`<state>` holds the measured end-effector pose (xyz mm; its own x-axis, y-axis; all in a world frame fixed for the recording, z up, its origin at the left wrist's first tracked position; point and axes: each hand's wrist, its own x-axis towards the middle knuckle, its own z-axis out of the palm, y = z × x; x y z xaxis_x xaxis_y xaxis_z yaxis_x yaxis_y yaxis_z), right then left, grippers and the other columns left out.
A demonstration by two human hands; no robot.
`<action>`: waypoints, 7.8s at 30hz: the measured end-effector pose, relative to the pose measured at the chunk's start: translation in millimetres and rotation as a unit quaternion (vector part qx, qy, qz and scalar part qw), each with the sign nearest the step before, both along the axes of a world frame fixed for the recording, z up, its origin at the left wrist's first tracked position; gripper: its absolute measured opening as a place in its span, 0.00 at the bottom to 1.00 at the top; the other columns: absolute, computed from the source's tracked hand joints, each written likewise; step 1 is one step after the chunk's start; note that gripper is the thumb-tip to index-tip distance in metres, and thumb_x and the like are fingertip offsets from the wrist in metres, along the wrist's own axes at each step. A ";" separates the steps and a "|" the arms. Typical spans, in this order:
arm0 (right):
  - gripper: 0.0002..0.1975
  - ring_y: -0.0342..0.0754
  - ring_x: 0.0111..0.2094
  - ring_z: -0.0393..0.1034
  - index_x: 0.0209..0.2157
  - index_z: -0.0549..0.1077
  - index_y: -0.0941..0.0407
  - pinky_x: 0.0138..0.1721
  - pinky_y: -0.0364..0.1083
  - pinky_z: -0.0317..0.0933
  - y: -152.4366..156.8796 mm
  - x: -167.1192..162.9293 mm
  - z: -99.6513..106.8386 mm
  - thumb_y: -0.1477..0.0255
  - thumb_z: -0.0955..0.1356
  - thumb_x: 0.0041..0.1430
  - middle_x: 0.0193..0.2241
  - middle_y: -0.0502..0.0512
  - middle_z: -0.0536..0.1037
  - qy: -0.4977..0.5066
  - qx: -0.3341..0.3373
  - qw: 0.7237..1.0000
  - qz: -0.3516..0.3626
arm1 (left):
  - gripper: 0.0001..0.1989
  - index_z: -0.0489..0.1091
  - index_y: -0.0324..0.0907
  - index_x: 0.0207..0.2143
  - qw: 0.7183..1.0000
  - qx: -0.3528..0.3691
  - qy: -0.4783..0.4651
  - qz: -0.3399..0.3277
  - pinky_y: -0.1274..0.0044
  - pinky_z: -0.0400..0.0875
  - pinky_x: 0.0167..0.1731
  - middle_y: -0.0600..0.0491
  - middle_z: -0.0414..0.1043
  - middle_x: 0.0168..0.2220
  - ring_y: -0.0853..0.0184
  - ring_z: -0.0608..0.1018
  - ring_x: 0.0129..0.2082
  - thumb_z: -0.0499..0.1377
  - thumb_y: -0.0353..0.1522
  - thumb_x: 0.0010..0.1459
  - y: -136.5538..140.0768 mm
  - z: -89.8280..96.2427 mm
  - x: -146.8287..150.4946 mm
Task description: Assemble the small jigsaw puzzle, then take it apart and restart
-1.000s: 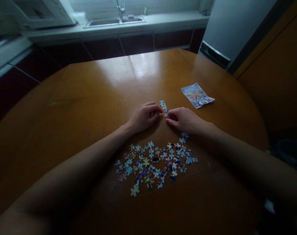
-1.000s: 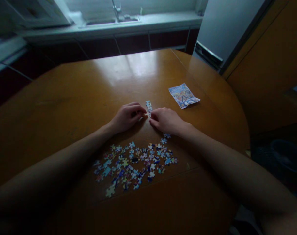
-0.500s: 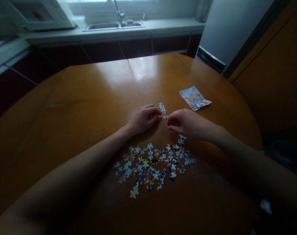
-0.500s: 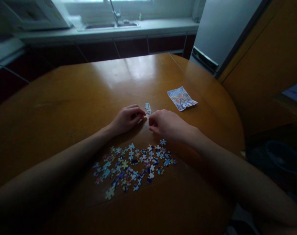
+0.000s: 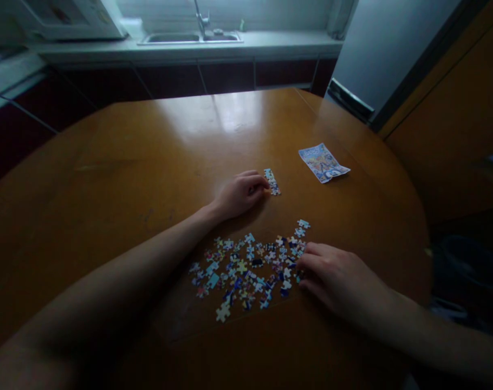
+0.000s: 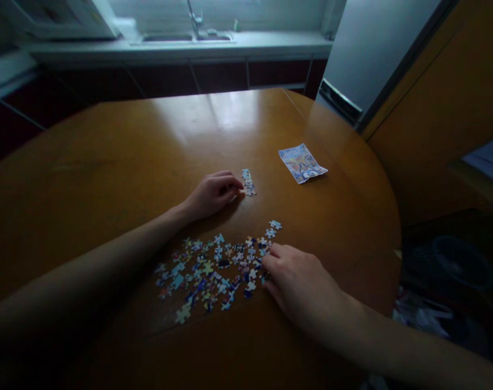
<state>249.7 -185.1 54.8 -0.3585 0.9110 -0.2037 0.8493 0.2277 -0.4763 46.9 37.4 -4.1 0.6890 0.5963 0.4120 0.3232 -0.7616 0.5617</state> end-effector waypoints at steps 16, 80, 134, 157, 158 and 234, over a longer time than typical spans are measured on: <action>0.12 0.50 0.36 0.70 0.34 0.69 0.56 0.38 0.49 0.66 -13.4 -5.0 -4.6 0.86 0.63 0.53 0.36 0.57 0.77 0.068 -0.024 0.997 0.036 | 0.09 0.77 0.41 0.38 1.000 -0.004 -0.001 -0.007 0.76 0.69 0.34 0.50 0.76 0.36 0.69 0.75 0.33 0.56 0.28 0.62 -1.3 3.0 0.6; 0.08 0.50 0.41 0.72 0.35 0.81 0.54 0.46 0.51 0.67 157.5 40.2 -38.2 0.70 0.69 0.65 0.38 0.58 0.80 0.194 0.198 0.956 0.093 | 0.12 0.78 0.47 0.45 0.995 0.082 0.029 -0.045 0.68 0.73 0.49 0.53 0.81 0.47 0.62 0.75 0.46 0.57 0.26 0.65 -7.5 5.3 -1.2; 0.06 0.47 0.33 0.70 0.34 0.79 0.55 0.36 0.49 0.65 161.5 45.9 -43.4 0.76 0.68 0.61 0.33 0.56 0.77 0.212 0.206 0.955 0.007 | 0.14 0.73 0.49 0.53 0.994 0.100 0.032 -0.038 0.62 0.69 0.57 0.48 0.72 0.54 0.60 0.70 0.55 0.56 0.28 0.68 -8.3 5.1 -0.6; 0.04 0.47 0.34 0.70 0.34 0.78 0.55 0.36 0.48 0.65 160.3 44.5 -43.0 0.75 0.69 0.61 0.33 0.55 0.76 0.210 0.192 0.959 0.017 | 0.16 0.74 0.52 0.53 0.991 0.107 0.062 -0.050 0.63 0.69 0.57 0.51 0.73 0.54 0.60 0.69 0.55 0.53 0.27 0.70 -8.7 5.2 -0.8; 0.03 0.47 0.33 0.70 0.33 0.78 0.54 0.35 0.48 0.65 159.2 44.0 -42.5 0.74 0.70 0.61 0.33 0.54 0.76 0.209 0.187 0.960 0.018 | 0.16 0.74 0.51 0.52 0.993 0.099 0.047 -0.039 0.63 0.69 0.57 0.51 0.73 0.53 0.61 0.70 0.54 0.53 0.27 0.70 -8.7 5.8 -0.2; 0.04 0.51 0.40 0.62 0.36 0.72 0.59 0.42 0.49 0.60 80.1 -27.0 -9.5 0.78 0.66 0.67 0.38 0.58 0.74 -0.004 0.149 0.939 0.310 | 0.17 0.70 0.42 0.52 0.995 0.016 -0.048 0.087 0.69 0.75 0.48 0.49 0.76 0.46 0.64 0.76 0.48 0.55 0.21 0.61 -5.5 1.1 3.2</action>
